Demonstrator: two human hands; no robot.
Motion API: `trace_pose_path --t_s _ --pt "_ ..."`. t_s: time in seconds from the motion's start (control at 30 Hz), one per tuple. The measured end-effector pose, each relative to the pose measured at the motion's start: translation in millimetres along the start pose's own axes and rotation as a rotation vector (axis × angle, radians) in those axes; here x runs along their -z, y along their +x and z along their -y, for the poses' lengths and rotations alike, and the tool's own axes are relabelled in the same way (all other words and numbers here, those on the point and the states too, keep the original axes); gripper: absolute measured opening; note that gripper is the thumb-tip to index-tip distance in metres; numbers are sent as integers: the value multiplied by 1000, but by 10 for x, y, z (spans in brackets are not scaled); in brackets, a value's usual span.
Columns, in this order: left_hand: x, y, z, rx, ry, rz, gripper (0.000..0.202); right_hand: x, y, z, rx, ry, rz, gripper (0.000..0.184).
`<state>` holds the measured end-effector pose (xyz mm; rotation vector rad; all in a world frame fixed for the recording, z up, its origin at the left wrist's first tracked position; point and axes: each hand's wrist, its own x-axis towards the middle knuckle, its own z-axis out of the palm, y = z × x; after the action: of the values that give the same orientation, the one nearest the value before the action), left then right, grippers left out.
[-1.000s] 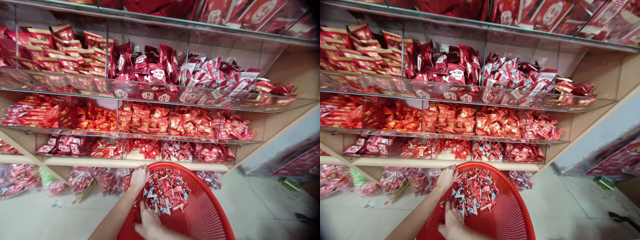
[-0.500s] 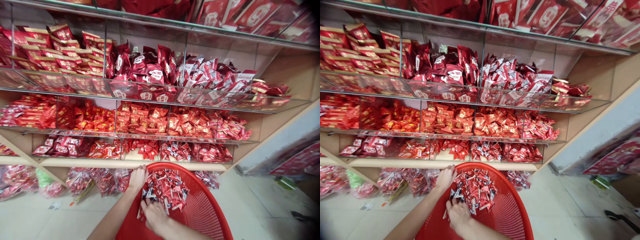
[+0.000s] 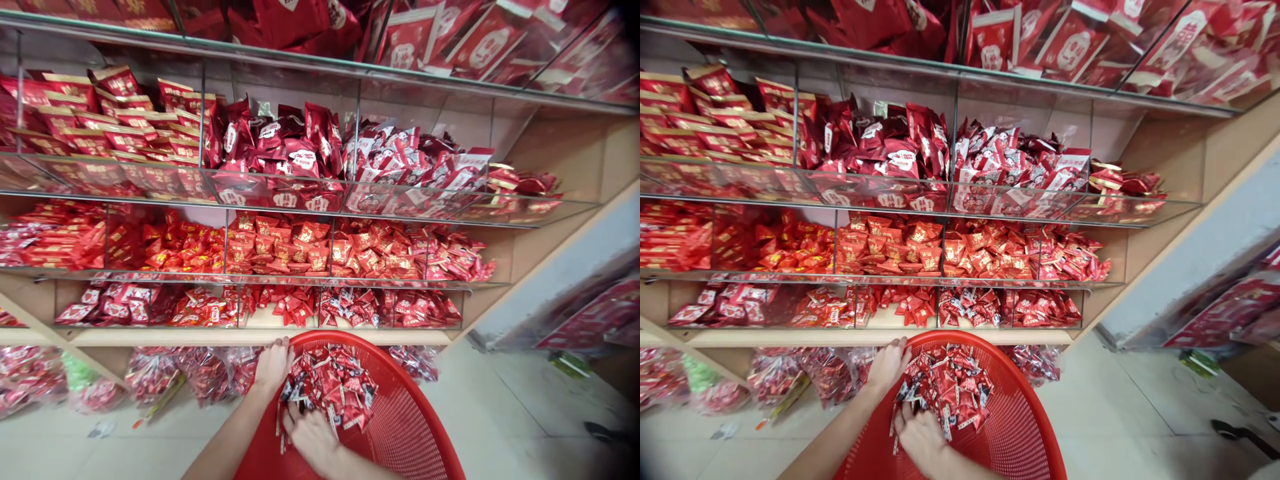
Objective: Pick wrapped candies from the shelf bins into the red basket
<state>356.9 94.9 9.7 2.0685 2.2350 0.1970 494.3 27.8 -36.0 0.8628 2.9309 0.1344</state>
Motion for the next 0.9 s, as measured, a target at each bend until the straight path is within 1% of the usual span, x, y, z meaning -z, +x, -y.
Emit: trace_pose_path --t_s 0.1,0.17,0.23,0.3,0.33,0.4,0.47,0.5,0.57,0.6,0.7,0.8,0.9 --pt "15 -6 -5 1 6 0 36 13 -25 13 -28 18 32 43" --pt "23 -9 -8 2 11 1 35 78 -51 17 -17 62 0 41" --pt "29 -10 -12 13 12 13 35 207 -70 -8 15 143 -60 31" --pt "33 -11 -17 21 10 22 36 387 -63 -92 7 228 -113 22" --pt "35 -11 -19 22 7 24 36 484 -44 -166 -24 262 -134 23" --pt "39 -13 -21 18 3 24 35 660 20 -386 -144 319 -184 25" --pt "44 -15 -21 8 5 23 35 778 107 -681 -325 384 -268 27" --pt "46 -16 -20 4 7 24 34 811 151 -843 -439 407 -316 28" --pt "48 -19 -20 2 13 25 34 827 234 -1156 -645 419 -384 26" --pt "47 -19 -19 4 14 24 34 817 270 -1293 -713 403 -398 24" --pt "40 -18 -17 4 11 12 35 753 372 -1577 -830 332 -388 19" --pt "31 -16 -13 3 5 14 35 679 474 -1679 -885 369 -356 21" --pt "28 -17 -11 12 6 22 35 612 565 -1685 -900 449 -345 21"
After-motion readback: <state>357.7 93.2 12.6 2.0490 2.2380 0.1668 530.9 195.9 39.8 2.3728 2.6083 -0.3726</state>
